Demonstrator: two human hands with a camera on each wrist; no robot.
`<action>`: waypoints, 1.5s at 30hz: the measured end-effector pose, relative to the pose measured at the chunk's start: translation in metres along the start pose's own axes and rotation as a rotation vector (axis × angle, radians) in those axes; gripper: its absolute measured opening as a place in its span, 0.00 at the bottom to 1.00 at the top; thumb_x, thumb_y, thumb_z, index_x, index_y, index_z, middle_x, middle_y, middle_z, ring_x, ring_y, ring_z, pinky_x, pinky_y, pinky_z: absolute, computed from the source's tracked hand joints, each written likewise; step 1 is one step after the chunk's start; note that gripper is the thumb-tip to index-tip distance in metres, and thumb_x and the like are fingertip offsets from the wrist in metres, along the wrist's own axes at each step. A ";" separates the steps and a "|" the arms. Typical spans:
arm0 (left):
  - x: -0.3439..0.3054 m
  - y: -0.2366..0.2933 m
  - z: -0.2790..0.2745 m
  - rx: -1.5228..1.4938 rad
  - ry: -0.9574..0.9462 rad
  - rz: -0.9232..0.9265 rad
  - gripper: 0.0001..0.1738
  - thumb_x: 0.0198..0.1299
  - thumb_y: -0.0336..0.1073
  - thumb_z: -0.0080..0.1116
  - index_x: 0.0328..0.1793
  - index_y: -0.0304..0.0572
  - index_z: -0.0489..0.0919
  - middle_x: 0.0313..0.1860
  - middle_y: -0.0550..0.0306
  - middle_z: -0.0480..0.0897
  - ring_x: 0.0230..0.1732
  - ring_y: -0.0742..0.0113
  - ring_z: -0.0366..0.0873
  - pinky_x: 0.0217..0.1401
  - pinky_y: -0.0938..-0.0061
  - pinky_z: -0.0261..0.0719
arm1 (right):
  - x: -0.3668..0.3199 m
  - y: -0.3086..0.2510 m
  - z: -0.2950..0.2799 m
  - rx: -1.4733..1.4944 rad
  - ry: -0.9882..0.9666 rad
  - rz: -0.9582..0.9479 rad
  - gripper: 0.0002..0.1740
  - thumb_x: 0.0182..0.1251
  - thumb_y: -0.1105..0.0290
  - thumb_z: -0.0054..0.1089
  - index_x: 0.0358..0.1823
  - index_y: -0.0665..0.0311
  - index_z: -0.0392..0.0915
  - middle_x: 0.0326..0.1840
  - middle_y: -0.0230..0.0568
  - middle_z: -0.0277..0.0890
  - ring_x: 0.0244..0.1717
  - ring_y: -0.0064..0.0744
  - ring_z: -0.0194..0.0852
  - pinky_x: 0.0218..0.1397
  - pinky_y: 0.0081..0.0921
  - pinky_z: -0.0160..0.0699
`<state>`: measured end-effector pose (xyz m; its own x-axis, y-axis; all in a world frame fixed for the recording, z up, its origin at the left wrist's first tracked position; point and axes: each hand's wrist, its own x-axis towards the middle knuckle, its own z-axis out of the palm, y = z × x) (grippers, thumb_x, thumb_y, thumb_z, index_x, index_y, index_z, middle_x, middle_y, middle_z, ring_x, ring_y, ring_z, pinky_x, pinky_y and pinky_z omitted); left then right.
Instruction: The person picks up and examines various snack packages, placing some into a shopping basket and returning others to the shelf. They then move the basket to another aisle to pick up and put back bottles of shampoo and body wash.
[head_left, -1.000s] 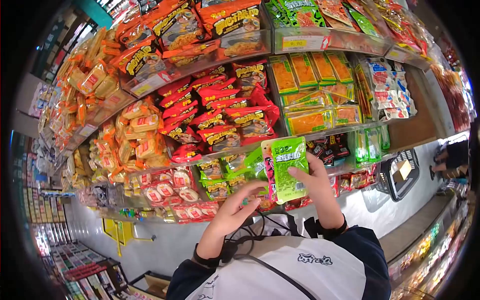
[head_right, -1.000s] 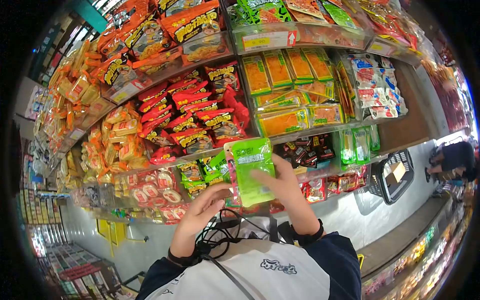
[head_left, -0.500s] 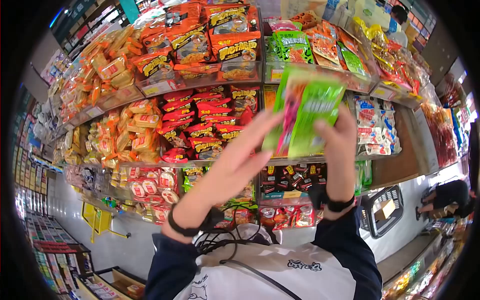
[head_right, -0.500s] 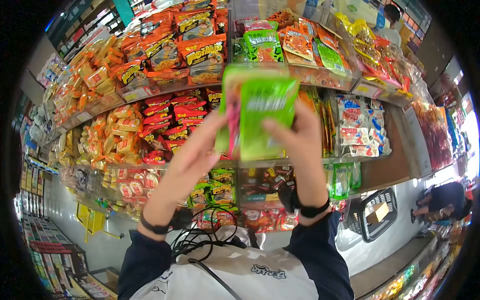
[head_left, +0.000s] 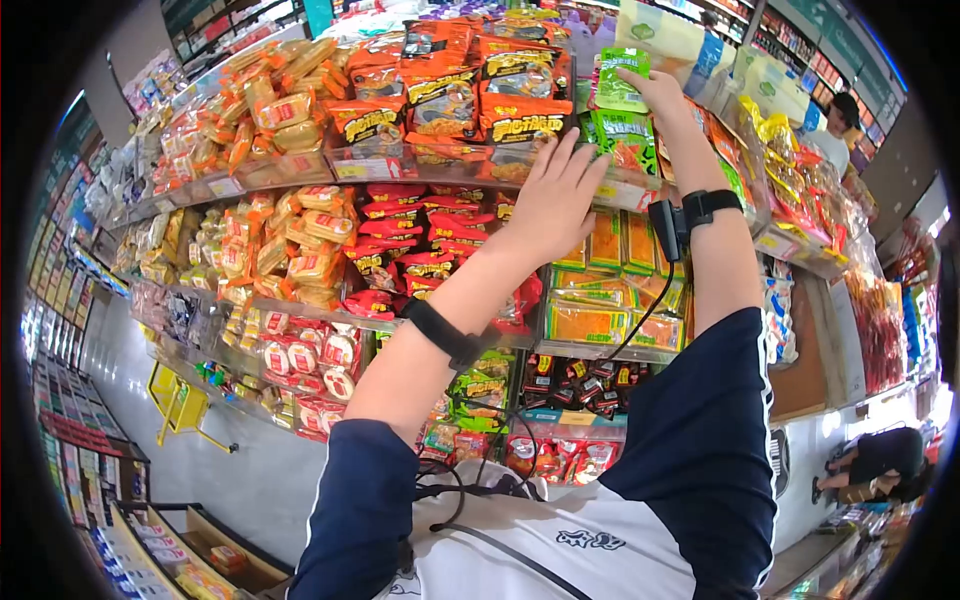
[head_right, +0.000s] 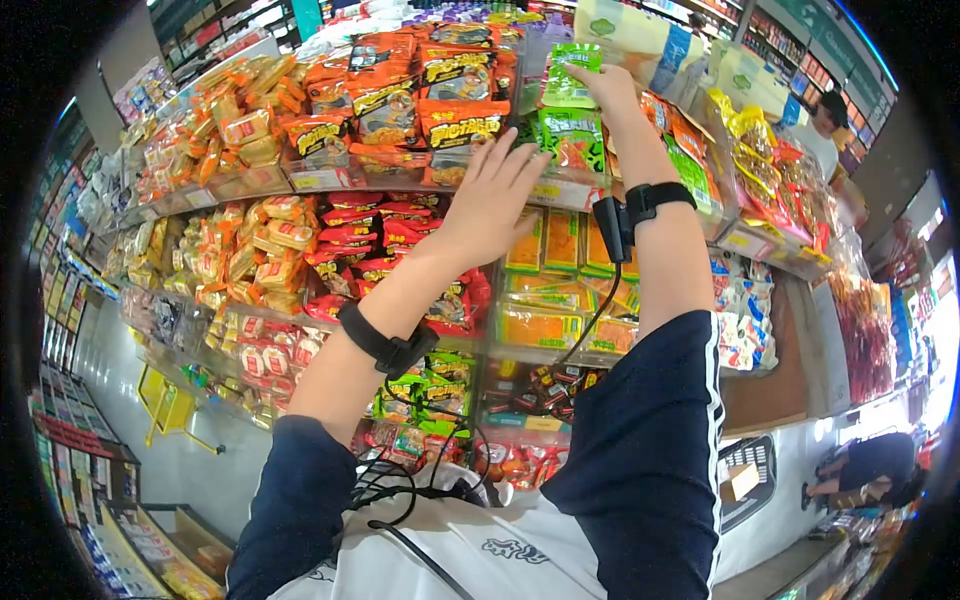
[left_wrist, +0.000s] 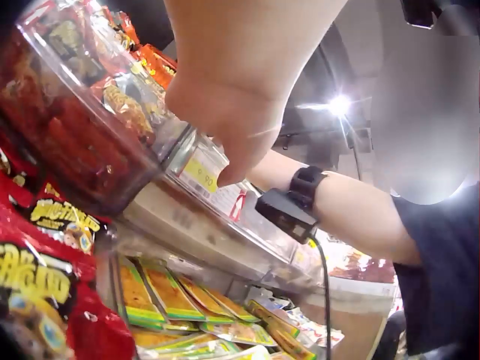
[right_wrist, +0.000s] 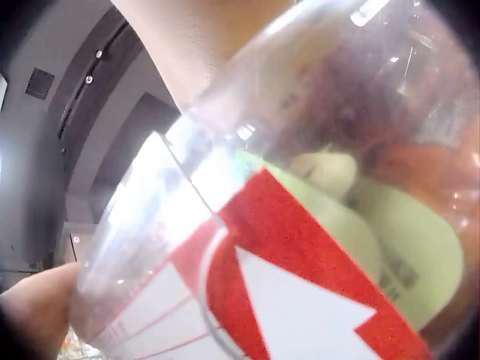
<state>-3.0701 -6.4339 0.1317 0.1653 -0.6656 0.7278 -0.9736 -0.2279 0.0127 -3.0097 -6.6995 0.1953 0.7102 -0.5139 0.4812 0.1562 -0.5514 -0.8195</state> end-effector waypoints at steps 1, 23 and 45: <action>-0.001 -0.001 0.000 0.023 -0.002 0.017 0.39 0.41 0.33 0.60 0.62 0.40 0.59 0.60 0.47 0.61 0.66 0.47 0.50 0.68 0.54 0.45 | 0.000 -0.005 -0.003 -0.053 0.011 0.011 0.26 0.45 0.52 0.66 0.30 0.72 0.78 0.22 0.39 0.75 0.22 0.27 0.72 0.27 0.27 0.69; -0.005 0.006 0.007 0.102 0.037 -0.001 0.43 0.39 0.40 0.62 0.64 0.42 0.56 0.60 0.46 0.60 0.67 0.45 0.47 0.69 0.50 0.40 | -0.053 0.012 -0.111 -0.474 0.345 -0.035 0.26 0.42 0.54 0.67 0.38 0.68 0.76 0.41 0.43 0.76 0.44 0.38 0.73 0.47 0.32 0.69; -0.353 -0.081 -0.267 -0.803 0.113 -0.510 0.15 0.57 0.32 0.49 0.50 0.37 0.71 0.40 0.50 0.77 0.45 0.59 0.75 0.48 0.71 0.71 | -0.497 -0.074 0.150 -0.139 0.250 0.265 0.11 0.61 0.73 0.45 0.42 0.71 0.72 0.29 0.39 0.71 0.29 0.27 0.67 0.34 0.24 0.67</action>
<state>-3.0918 -5.9908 0.0567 0.6242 -0.5389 0.5657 -0.6125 0.1120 0.7825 -3.2715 -6.3047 -0.0301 0.5217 -0.7854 0.3333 -0.1172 -0.4529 -0.8838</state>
